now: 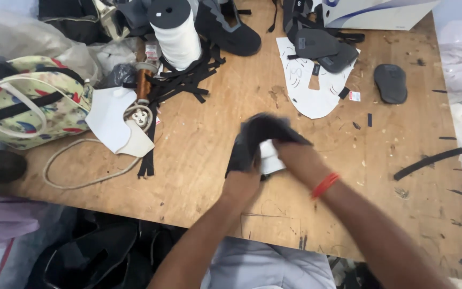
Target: The person fits a gray foam insole into a black shoe upper on a wooden workbench, pressing it into the toe and heel areas, then turns the shoe over and presses along the sole edge, repeating the fitting and pressing on the shoe.
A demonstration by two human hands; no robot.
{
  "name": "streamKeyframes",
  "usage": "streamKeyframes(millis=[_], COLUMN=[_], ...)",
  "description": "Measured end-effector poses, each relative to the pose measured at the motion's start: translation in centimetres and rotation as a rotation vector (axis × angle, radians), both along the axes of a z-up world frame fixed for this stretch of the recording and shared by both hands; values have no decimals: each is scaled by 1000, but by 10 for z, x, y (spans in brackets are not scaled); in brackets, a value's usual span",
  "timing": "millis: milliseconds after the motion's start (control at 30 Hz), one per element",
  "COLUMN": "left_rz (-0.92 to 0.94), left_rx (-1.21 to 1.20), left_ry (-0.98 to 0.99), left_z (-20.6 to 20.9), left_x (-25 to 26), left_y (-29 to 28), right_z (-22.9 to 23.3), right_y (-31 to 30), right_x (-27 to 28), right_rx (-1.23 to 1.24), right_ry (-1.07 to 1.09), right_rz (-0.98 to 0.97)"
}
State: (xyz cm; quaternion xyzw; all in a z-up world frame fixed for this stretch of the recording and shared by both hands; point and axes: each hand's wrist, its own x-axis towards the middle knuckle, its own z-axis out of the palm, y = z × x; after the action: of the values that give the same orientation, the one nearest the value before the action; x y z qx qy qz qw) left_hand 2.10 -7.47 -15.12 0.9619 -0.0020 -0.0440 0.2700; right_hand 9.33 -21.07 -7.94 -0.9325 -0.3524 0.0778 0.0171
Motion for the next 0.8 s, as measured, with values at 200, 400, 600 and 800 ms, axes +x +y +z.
streamKeyframes(millis=[200,400,600,800], left_rz=[-128,-64,-235,-177], left_rx=[279,302,700,325], left_ry=[-142,-352,-279,-418], left_z=[-44,-8,-9,-62], left_x=[16,33,6,5], left_y=[-1,-10,-5,-5], right_z=[-50,-53,-66,-59], right_y=[-43,-41,-46,-34], right_x=[11,5,-3,-6], right_rx=[311,407,525,495], right_ry=[159,36,13,-7], right_rz=[-73,-104,-108,-328])
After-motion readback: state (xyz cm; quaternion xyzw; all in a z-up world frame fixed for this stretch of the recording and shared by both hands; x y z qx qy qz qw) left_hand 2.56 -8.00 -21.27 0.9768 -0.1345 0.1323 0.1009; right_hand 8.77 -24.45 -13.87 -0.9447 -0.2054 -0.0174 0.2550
